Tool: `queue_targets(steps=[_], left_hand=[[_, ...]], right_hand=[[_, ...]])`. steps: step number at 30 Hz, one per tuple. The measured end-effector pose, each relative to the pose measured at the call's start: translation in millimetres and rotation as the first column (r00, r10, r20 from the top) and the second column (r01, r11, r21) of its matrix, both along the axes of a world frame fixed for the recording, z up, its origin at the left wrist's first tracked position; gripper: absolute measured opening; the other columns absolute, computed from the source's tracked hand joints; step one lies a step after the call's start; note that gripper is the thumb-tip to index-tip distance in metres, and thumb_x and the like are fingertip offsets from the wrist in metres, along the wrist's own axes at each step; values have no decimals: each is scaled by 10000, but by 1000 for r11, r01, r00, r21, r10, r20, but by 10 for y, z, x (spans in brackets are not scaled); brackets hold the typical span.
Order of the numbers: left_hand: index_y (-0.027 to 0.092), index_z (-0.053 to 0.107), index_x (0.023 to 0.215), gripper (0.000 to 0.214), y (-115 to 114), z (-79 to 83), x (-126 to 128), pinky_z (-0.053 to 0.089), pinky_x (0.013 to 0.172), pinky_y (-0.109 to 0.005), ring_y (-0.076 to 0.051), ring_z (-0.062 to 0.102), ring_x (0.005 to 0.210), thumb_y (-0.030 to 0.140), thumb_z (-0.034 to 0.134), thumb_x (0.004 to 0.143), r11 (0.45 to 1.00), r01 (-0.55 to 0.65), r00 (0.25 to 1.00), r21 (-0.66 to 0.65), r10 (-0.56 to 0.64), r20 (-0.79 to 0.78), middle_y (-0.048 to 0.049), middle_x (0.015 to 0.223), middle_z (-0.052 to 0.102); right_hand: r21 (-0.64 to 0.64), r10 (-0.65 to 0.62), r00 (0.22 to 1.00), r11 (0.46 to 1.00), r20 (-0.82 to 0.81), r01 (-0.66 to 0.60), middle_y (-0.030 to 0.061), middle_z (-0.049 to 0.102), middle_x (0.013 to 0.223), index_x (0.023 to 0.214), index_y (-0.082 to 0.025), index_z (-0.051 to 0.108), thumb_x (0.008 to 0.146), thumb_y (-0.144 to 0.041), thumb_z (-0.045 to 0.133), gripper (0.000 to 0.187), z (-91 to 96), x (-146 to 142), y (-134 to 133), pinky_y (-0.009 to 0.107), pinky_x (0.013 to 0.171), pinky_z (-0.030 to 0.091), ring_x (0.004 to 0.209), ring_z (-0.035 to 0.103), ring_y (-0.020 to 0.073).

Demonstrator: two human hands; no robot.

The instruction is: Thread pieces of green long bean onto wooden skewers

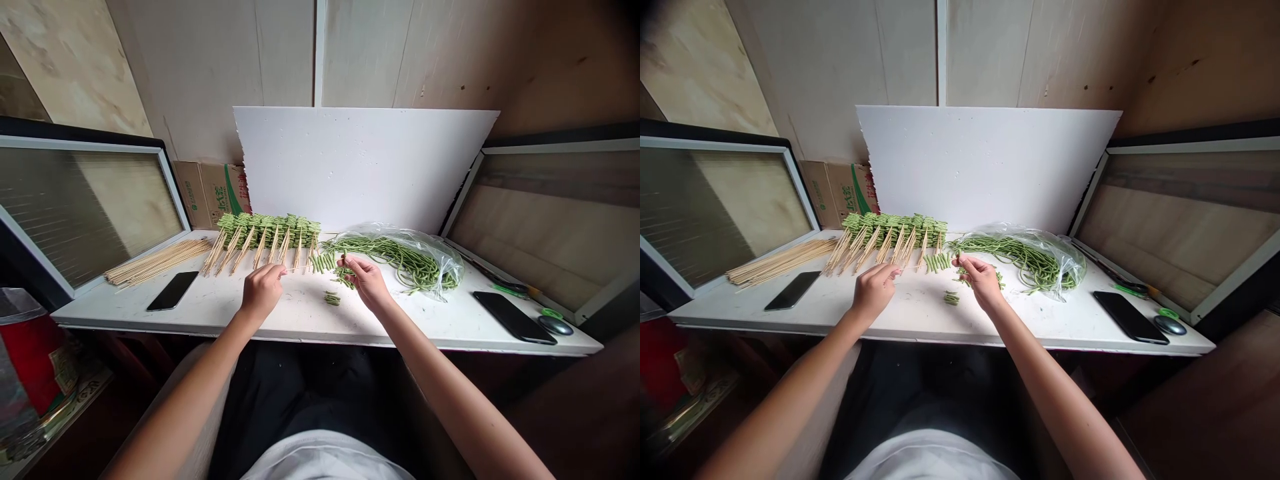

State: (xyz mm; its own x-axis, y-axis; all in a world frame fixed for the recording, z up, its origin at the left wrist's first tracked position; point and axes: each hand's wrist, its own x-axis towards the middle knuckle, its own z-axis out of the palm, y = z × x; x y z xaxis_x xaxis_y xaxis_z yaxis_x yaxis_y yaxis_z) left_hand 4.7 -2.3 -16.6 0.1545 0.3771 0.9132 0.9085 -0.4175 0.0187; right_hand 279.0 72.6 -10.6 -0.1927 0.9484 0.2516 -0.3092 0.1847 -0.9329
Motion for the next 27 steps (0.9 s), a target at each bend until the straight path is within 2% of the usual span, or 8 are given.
queue_targets(steps=[4, 9, 19, 27], left_hand=[[190, 724, 865, 408, 2, -8, -14, 533, 647, -281, -214, 735, 762, -90, 454, 743, 999, -1, 1000, -41, 1, 18, -35, 817, 775], [194, 726, 896, 432, 1, -13, 0, 562, 690, -281, -202, 738, 780, -93, 442, 746, 996, 31, 999, -79, -27, 46, -33, 828, 773], [178, 714, 865, 411, 6, -92, 90, 535, 653, -272, -191, 716, 730, -102, 432, 760, 999, 23, 999, -40, -21, 32, -37, 787, 750], [182, 712, 873, 441, 20, -171, 136, 545, 675, -276, -193, 717, 739, -110, 419, 719, 1000, 1, 999, -20, 0, 34, -37, 786, 749]], right_hand=[[6, 2, 1000, 1000, -7, -2, 66, 788, 1061, 974, -263, 827, 766, -560, 860, 364, -57, -31, 10, 285, 674, 517, 1029, 689, 231], [-19, -57, 998, 998, -30, 56, 74, 789, 1088, 977, -269, 812, 729, -569, 885, 396, -60, -25, 44, 289, 692, 525, 1085, 696, 247], [12, -93, 992, 995, -80, 94, 56, 757, 996, 887, -254, 808, 731, -522, 885, 319, -11, -70, -13, 274, 636, 498, 1091, 674, 260], [30, -128, 989, 991, -74, 131, 60, 778, 1018, 878, -263, 803, 750, -533, 868, 306, -15, -94, -31, 334, 736, 541, 1078, 683, 268]])
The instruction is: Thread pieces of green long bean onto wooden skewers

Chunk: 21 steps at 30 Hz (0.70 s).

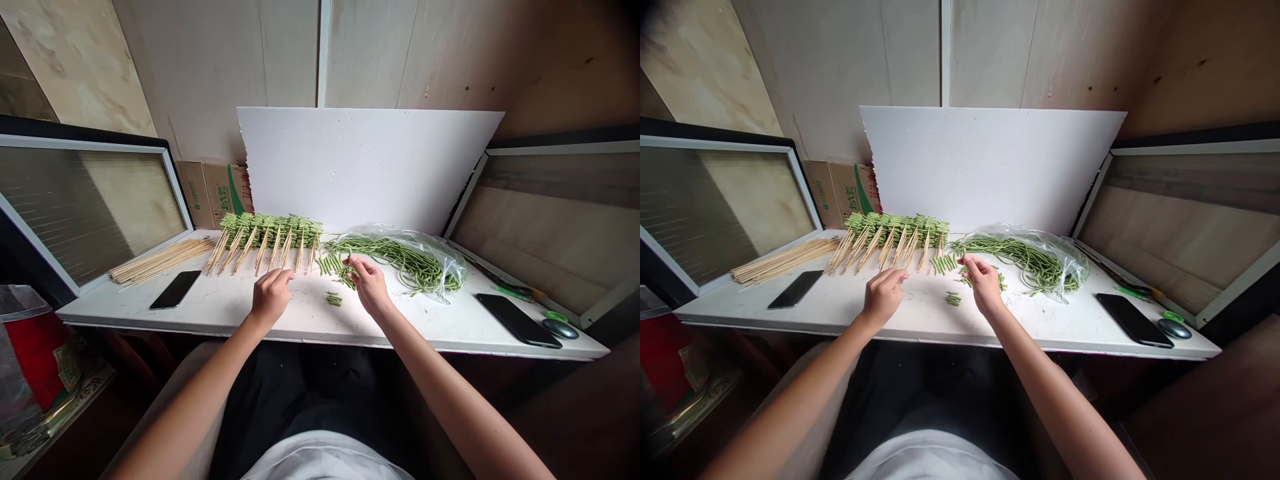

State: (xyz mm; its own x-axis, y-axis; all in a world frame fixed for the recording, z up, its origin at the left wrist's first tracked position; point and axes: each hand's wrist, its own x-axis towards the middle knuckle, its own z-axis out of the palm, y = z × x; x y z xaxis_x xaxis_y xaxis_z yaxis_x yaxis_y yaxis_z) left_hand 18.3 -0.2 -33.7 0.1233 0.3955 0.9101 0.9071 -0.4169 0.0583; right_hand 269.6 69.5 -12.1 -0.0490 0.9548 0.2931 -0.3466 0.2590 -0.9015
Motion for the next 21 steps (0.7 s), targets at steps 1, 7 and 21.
queue_targets(steps=[1, 7, 21], left_hand=[[181, 711, 871, 442, 4, -6, -6, 546, 674, -275, -194, 719, 741, -110, 418, 715, 1000, 0, 1000, 1, 0, 1, -39, 792, 751], [190, 703, 874, 436, 0, -11, 3, 547, 653, -264, -189, 718, 720, -98, 426, 699, 1000, -3, 1000, -13, 3, -15, -28, 770, 748], [182, 712, 931, 420, 80, 7, -199, 584, 688, -270, -208, 769, 807, -77, 431, 758, 999, 9, 992, -44, -3, 123, -29, 848, 780]], right_hand=[[4, 3, 1000, 1000, -4, -3, 60, 777, 1025, 875, -264, 805, 755, -534, 867, 302, -12, -7, -1, 334, 743, 546, 1065, 683, 261], [-3, 14, 1000, 1000, -14, -14, 58, 755, 1024, 856, -253, 801, 727, -530, 893, 319, -104, -100, -16, 345, 724, 576, 948, 683, 235], [187, 16, 919, 977, 393, -97, 96, 776, 1168, 1049, -282, 817, 911, -620, 694, 386, -42, 124, 69, 395, 795, 562, 1067, 698, 291]])
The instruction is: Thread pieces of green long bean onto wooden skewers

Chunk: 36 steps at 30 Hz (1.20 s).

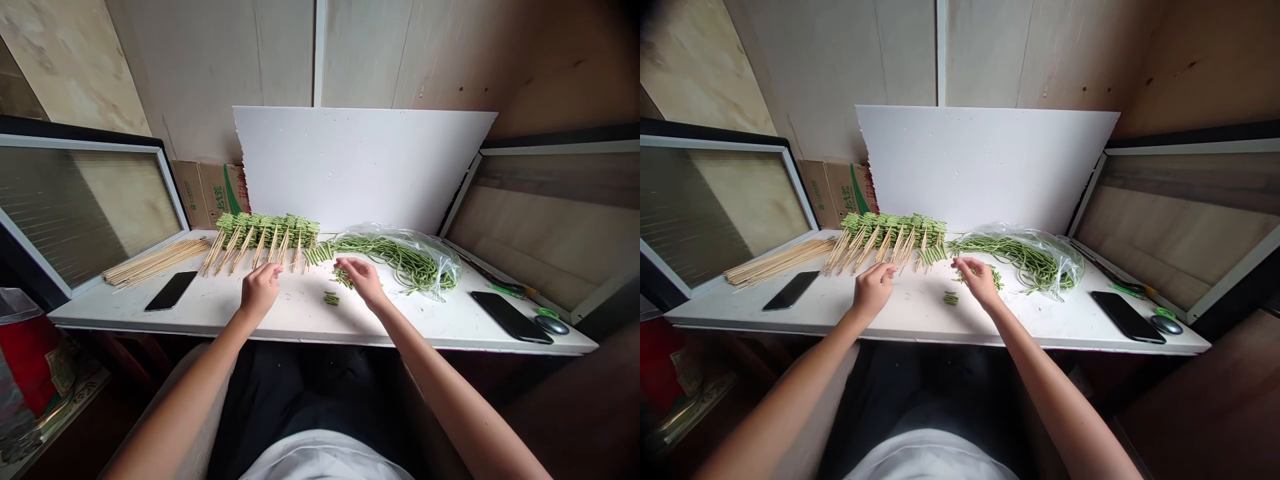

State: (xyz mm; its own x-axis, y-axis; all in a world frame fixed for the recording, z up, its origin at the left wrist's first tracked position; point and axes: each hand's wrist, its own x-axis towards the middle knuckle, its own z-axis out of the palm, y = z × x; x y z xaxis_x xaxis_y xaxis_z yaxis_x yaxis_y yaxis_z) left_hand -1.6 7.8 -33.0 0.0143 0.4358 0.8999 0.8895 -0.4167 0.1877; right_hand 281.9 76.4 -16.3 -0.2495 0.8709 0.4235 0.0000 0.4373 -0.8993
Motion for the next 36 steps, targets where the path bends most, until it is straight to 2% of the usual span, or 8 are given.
queue_targets(steps=[5, 8, 12, 17, 22, 25, 27, 36], left_hand=[[189, 707, 940, 400, 37, -45, -45, 593, 704, -280, -211, 770, 813, -66, 452, 767, 1000, 0, 1000, -29, 0, -17, -38, 872, 790], [196, 704, 945, 392, 38, -44, -39, 594, 708, -279, -206, 768, 823, -61, 469, 766, 999, -5, 1000, -46, 3, -29, -43, 881, 795], [191, 705, 934, 386, 26, -27, -30, 583, 686, -272, -203, 764, 803, -63, 467, 768, 999, -9, 999, -38, 8, -40, -43, 872, 792], [189, 708, 939, 403, 13, -13, -20, 583, 695, -273, -202, 767, 809, -72, 452, 768, 999, -1, 999, -39, 0, -40, -44, 867, 786], [188, 708, 957, 413, 9, -19, 5, 585, 697, -271, -201, 770, 826, -76, 449, 772, 1000, 18, 999, -22, -18, -38, -44, 875, 787], [187, 708, 965, 381, 4, -26, 29, 587, 693, -272, -203, 767, 821, -62, 473, 798, 1000, 21, 998, 0, -20, -52, -46, 884, 790], [185, 710, 959, 361, -2, -26, 45, 587, 693, -273, -202, 762, 806, -54, 481, 814, 1000, 26, 998, 17, -25, -62, -45, 877, 787], [184, 722, 957, 376, -23, -6, 92, 580, 678, -271, -203, 752, 789, -62, 483, 803, 998, 59, 995, 10, -58, -75, -41, 856, 778]], right_hand=[[191, -28, 925, 980, 378, -49, 111, 767, 882, 831, -272, 836, 792, -430, 860, 165, -243, 67, 121, 515, 946, 492, 1009, 620, 348], [288, -118, 814, 955, 569, -63, 129, 747, 839, 769, -261, 821, 833, -299, 794, 79, -367, 61, 154, 514, 931, 478, 985, 585, 356], [340, -165, 776, 938, 608, -67, 140, 746, 854, 766, -245, 800, 855, -270, 756, 103, -395, 53, 159, 493, 887, 493, 966, 592, 354], [291, -135, 896, 957, 424, 7, 117, 775, 921, 893, -257, 806, 893, -434, 754, 185, -283, 59, 166, 484, 842, 532, 939, 657, 326], [-47, -37, 997, 998, 64, 40, 102, 800, 1016, 1029, -244, 821, 809, -533, 841, 364, -154, 94, 193, 376, 776, 578, 920, 727, 261], [-248, 33, 980, 965, -198, -83, 92, 805, 957, 931, -214, 821, 770, -534, 874, 362, -86, 105, 185, 308, 761, 598, 916, 745, 227], [-308, 54, 941, 937, -334, -163, 94, 809, 956, 901, -199, 817, 747, -519, 899, 364, -42, 103, 168, 275, 751, 611, 909, 756, 212], [-305, 69, 842, 914, -535, -268, 82, 822, 973, 908, -205, 806, 678, -417, 976, 356, 67, 60, 85, 235, 685, 630, 909, 786, 211]])
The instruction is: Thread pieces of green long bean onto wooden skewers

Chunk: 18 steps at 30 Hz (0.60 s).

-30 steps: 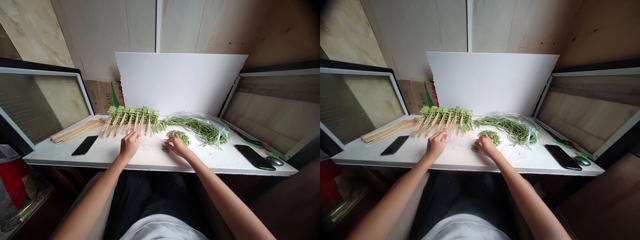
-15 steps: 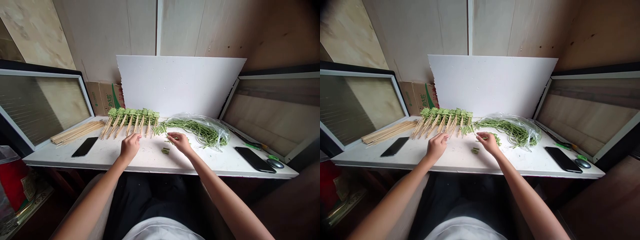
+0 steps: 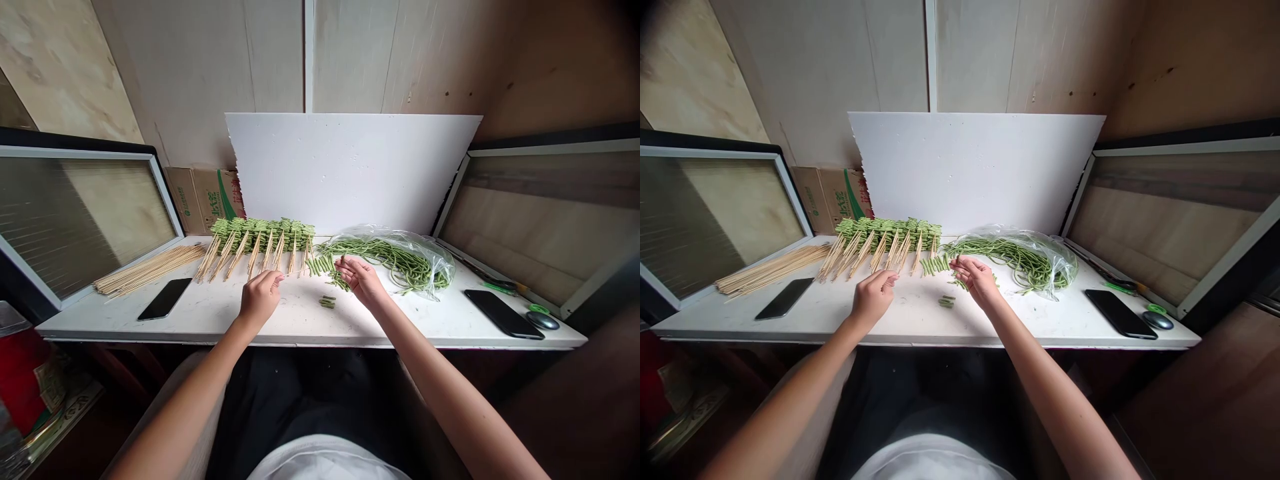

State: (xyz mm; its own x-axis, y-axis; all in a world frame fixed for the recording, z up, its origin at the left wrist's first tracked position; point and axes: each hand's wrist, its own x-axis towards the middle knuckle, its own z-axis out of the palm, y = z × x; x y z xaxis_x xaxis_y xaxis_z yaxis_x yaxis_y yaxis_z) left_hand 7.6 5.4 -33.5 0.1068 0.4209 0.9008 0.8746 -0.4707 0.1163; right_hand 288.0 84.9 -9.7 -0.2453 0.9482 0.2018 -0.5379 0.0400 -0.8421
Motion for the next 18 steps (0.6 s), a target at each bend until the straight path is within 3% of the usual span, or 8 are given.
queue_targets(steps=[18], left_hand=[[187, 712, 947, 340, 11, -7, 8, 557, 673, -275, -203, 751, 781, -50, 499, 828, 1000, 3, 1000, 18, -3, 0, -35, 861, 782]], right_hand=[[28, 95, 995, 995, 22, -96, 56, 772, 974, 926, -200, 809, 758, -400, 921, 284, 5, 13, -13, 191, 683, 614, 845, 721, 146]])
